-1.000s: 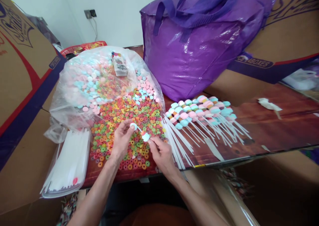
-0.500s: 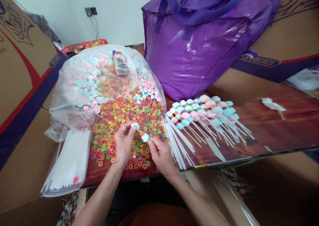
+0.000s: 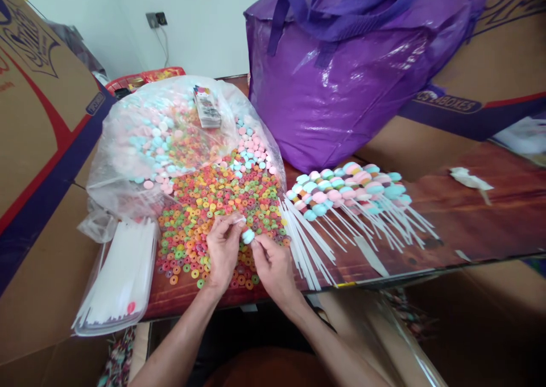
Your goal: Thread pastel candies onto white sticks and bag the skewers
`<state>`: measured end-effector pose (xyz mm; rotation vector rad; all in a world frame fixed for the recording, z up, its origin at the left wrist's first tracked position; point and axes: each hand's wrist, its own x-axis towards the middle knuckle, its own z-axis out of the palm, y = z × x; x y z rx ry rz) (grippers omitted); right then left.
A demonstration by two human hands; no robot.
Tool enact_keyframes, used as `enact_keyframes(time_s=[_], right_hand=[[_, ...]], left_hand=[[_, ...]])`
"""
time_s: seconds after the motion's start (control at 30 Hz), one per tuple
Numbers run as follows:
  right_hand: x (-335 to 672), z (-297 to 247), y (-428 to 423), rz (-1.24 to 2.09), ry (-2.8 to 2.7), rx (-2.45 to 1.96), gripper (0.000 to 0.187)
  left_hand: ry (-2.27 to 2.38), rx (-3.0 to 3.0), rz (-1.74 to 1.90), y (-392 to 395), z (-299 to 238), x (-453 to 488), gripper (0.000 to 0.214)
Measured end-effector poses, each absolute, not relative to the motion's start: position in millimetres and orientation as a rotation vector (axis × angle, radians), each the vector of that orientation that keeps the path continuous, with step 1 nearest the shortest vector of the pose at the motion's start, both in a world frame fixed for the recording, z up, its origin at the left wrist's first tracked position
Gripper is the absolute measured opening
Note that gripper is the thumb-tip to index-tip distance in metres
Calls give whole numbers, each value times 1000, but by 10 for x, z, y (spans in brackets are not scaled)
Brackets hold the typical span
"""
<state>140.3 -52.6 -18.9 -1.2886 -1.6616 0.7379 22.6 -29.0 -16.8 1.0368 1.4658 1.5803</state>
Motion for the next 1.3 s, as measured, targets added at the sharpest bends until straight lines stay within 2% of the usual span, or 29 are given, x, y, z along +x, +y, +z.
enact_keyframes(time_s=[0.13,0.43,0.57,0.67,0.73,0.83,1.0,1.3], right_hand=[[1382,-160,-495,717,-1668,-1323,27],[1373,-142,-322,839,-1659,-1321,29],[1512,-190,-336,860,-1567,-1365,32],[1589,-256,-362,815,-1523,-1396,31],[1604,-297,-378,789,-1530,-1407,28],[1595,-334,-391,743,-1569,-1393,25],[1582,-340,-377,718,-1592,-1374,25],[1577,-335,-362,743,-1622,-1350,25]], left_hand=[[1377,803,1510,-296,-164,242,20],[1341,961,1384,-310,-36,164,19],[1279,1066,1298,-69,90,1,22],[1427,1269,1305,314,92,-135,23],[1656,1541,1198,610,66,-192,21],[1917,1995,817,966,69,-183,23],[2000,2289,213,1118,197,-33,29],[1830,2417,218,1047,130,-131,35]])
